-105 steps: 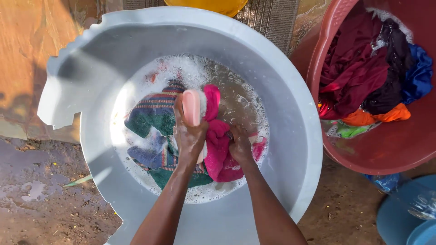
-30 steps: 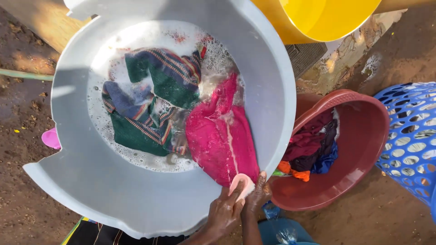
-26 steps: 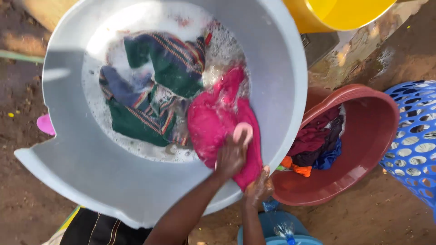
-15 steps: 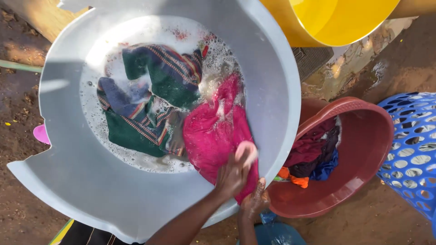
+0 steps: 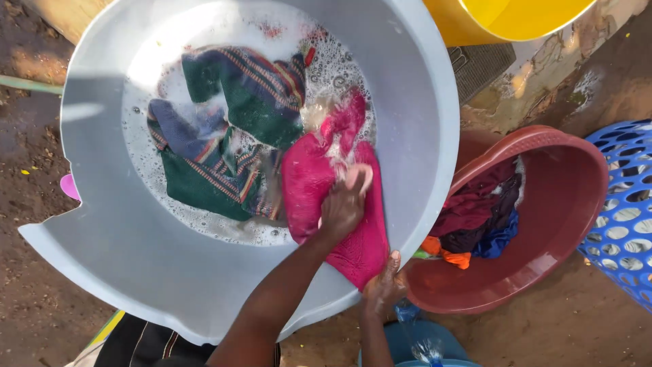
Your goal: Hand-washing clothes in plastic basins using soap and water
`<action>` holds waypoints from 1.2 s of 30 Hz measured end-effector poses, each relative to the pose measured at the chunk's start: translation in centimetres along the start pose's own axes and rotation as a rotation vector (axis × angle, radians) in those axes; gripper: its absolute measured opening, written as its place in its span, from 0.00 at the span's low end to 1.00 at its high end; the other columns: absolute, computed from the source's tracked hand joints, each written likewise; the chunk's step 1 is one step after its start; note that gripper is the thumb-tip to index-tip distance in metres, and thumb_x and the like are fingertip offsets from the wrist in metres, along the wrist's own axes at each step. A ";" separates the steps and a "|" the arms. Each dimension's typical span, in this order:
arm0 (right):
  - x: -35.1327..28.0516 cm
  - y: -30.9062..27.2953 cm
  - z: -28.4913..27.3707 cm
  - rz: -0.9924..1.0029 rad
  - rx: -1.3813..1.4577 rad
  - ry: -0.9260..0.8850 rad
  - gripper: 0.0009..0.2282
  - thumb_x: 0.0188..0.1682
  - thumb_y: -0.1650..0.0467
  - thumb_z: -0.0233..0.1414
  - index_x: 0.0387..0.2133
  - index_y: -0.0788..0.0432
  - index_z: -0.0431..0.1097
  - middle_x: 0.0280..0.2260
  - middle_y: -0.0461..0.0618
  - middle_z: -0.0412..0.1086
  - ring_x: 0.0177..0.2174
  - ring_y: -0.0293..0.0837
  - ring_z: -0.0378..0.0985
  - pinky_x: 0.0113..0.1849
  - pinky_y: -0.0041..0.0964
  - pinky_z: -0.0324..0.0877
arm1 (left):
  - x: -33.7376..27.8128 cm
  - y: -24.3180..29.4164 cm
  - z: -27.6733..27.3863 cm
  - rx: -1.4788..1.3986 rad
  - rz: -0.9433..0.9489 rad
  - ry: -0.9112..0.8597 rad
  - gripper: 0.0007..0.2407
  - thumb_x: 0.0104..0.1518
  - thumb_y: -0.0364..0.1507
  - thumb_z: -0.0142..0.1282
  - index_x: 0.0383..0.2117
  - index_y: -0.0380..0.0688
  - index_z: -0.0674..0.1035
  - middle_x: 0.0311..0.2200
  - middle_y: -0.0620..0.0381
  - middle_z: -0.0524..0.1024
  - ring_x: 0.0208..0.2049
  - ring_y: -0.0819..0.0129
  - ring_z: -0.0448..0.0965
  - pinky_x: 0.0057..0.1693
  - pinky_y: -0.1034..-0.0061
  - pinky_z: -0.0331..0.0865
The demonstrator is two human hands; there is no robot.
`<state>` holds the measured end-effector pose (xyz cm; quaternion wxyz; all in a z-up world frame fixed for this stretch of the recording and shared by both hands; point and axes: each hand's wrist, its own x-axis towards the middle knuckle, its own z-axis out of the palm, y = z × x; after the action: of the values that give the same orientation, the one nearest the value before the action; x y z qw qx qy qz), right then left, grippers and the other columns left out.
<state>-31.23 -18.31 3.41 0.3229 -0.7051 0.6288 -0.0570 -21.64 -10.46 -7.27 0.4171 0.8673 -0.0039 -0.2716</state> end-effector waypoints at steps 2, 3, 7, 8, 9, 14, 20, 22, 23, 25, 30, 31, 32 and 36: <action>0.9 0.0 0.9 -0.115 0.010 -0.004 0.24 0.56 0.59 0.54 0.17 0.68 0.70 0.15 0.44 0.58 0.23 0.40 0.58 0.28 0.44 0.60 | 6.8 -2.3 1.3 0.181 -0.022 0.111 0.23 0.66 0.36 0.44 0.69 0.61 0.61 0.50 0.22 0.70 0.22 0.37 0.78 0.27 0.43 0.72; 0.4 -0.8 0.6 -0.122 0.026 -0.002 0.24 0.56 0.59 0.54 0.17 0.68 0.70 0.15 0.44 0.58 0.23 0.40 0.58 0.28 0.44 0.60 | 4.0 0.1 -2.1 0.184 -0.010 0.123 0.23 0.66 0.36 0.44 0.69 0.61 0.61 0.50 0.22 0.70 0.22 0.37 0.78 0.27 0.43 0.72; 0.4 -2.7 1.1 -0.071 0.096 -0.013 0.17 0.54 0.63 0.55 0.37 0.70 0.77 0.33 0.59 0.77 0.35 0.47 0.75 0.40 0.44 0.70 | -9.9 7.8 -9.0 -0.151 -0.116 -0.208 0.25 0.65 0.46 0.32 0.70 0.66 0.58 0.44 0.44 0.70 0.30 0.52 0.76 0.33 0.61 0.70; 0.4 -2.1 0.8 -0.056 0.133 -0.033 0.16 0.53 0.64 0.55 0.39 0.70 0.75 0.38 0.61 0.78 0.39 0.50 0.78 0.43 0.44 0.71 | -14.2 9.3 -9.3 -0.236 -0.271 -0.368 0.24 0.63 0.43 0.43 0.69 0.71 0.62 0.45 0.47 0.71 0.40 0.40 0.79 0.48 0.54 0.70; 0.7 -2.0 0.9 -0.055 0.116 -0.035 0.16 0.53 0.64 0.55 0.39 0.70 0.75 0.38 0.61 0.78 0.39 0.50 0.78 0.43 0.44 0.71 | -11.1 7.4 -6.6 -0.246 -0.284 -0.374 0.24 0.63 0.43 0.43 0.69 0.71 0.62 0.45 0.47 0.71 0.40 0.40 0.79 0.48 0.54 0.70; 0.2 -1.9 0.5 -0.034 0.007 -0.044 0.24 0.57 0.58 0.53 0.18 0.66 0.68 0.18 0.41 0.58 0.24 0.38 0.59 0.29 0.43 0.60 | 6.0 -2.9 1.8 0.193 0.052 0.129 0.24 0.67 0.34 0.41 0.72 0.61 0.58 0.34 0.34 0.80 0.18 0.45 0.78 0.23 0.51 0.69; 0.6 -1.1 0.8 -0.139 -0.006 -0.015 0.24 0.55 0.55 0.51 0.33 0.67 0.80 0.21 0.54 0.73 0.25 0.47 0.71 0.29 0.47 0.65 | -2.4 -2.6 -13.7 -0.397 -0.708 0.125 0.36 0.57 0.52 0.45 0.72 0.55 0.52 0.63 0.38 0.66 0.58 0.40 0.73 0.53 0.46 0.78; 0.5 -1.7 0.6 -0.146 -0.096 0.004 0.25 0.57 0.53 0.49 0.29 0.66 0.76 0.20 0.55 0.71 0.23 0.49 0.68 0.29 0.49 0.61 | -5.2 -10.3 -9.1 -0.797 -0.833 0.301 0.27 0.53 0.40 0.55 0.60 0.47 0.64 0.49 0.44 0.72 0.46 0.50 0.75 0.46 0.56 0.74; 0.4 -1.8 0.3 -0.157 -0.192 0.032 0.26 0.58 0.52 0.48 0.25 0.64 0.71 0.19 0.57 0.69 0.22 0.52 0.66 0.29 0.52 0.57 | -7.2 -14.3 -6.6 -1.207 -0.935 0.478 0.19 0.49 0.28 0.65 0.48 0.40 0.75 0.35 0.51 0.77 0.33 0.60 0.77 0.39 0.66 0.70; -0.7 -4.3 -0.1 -0.452 -0.326 0.180 0.25 0.57 0.51 0.50 0.36 0.65 0.69 0.29 0.59 0.67 0.30 0.57 0.67 0.34 0.55 0.60 | -7.7 -12.7 -2.7 -1.353 -0.925 0.505 0.21 0.46 0.27 0.66 0.50 0.45 0.77 0.36 0.56 0.77 0.36 0.62 0.75 0.45 0.67 0.68; -3.2 -13.6 5.2 -1.080 -0.240 0.241 0.22 0.61 0.59 0.47 0.49 0.71 0.65 0.49 0.66 0.61 0.49 0.62 0.65 0.51 0.59 0.65 | -6.3 -9.1 -3.4 -1.342 -0.990 0.561 0.17 0.42 0.20 0.58 0.41 0.44 0.77 0.28 0.56 0.75 0.30 0.62 0.76 0.38 0.65 0.71; -2.6 -14.0 8.2 -1.144 -0.195 -0.115 0.15 0.58 0.63 0.49 0.45 0.66 0.71 0.46 0.62 0.66 0.47 0.63 0.70 0.48 0.58 0.67 | -6.3 -8.3 -4.9 -1.310 -0.955 0.479 0.17 0.43 0.19 0.59 0.42 0.42 0.76 0.28 0.53 0.74 0.27 0.60 0.76 0.31 0.65 0.73; -1.8 -14.6 11.0 -1.190 -0.145 -0.474 0.10 0.56 0.68 0.51 0.41 0.61 0.76 0.43 0.58 0.71 0.46 0.65 0.75 0.46 0.57 0.69 | -6.4 -7.3 -6.3 -1.276 -0.919 0.398 0.18 0.43 0.18 0.61 0.42 0.41 0.74 0.28 0.51 0.73 0.23 0.58 0.76 0.24 0.65 0.74; -0.4 -17.3 21.3 -1.315 -0.675 -0.760 0.20 0.52 0.68 0.52 0.59 0.53 0.66 0.58 0.57 0.63 0.57 0.63 0.67 0.57 0.57 0.59 | -7.3 -10.9 -6.6 -1.307 -0.884 0.331 0.19 0.43 0.16 0.61 0.44 0.39 0.74 0.27 0.48 0.75 0.24 0.58 0.79 0.25 0.66 0.78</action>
<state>-6.23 -9.76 -4.09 0.1853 -0.9588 -0.0803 0.1997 -27.12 3.14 -8.38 0.6891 0.3984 0.5612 -0.2269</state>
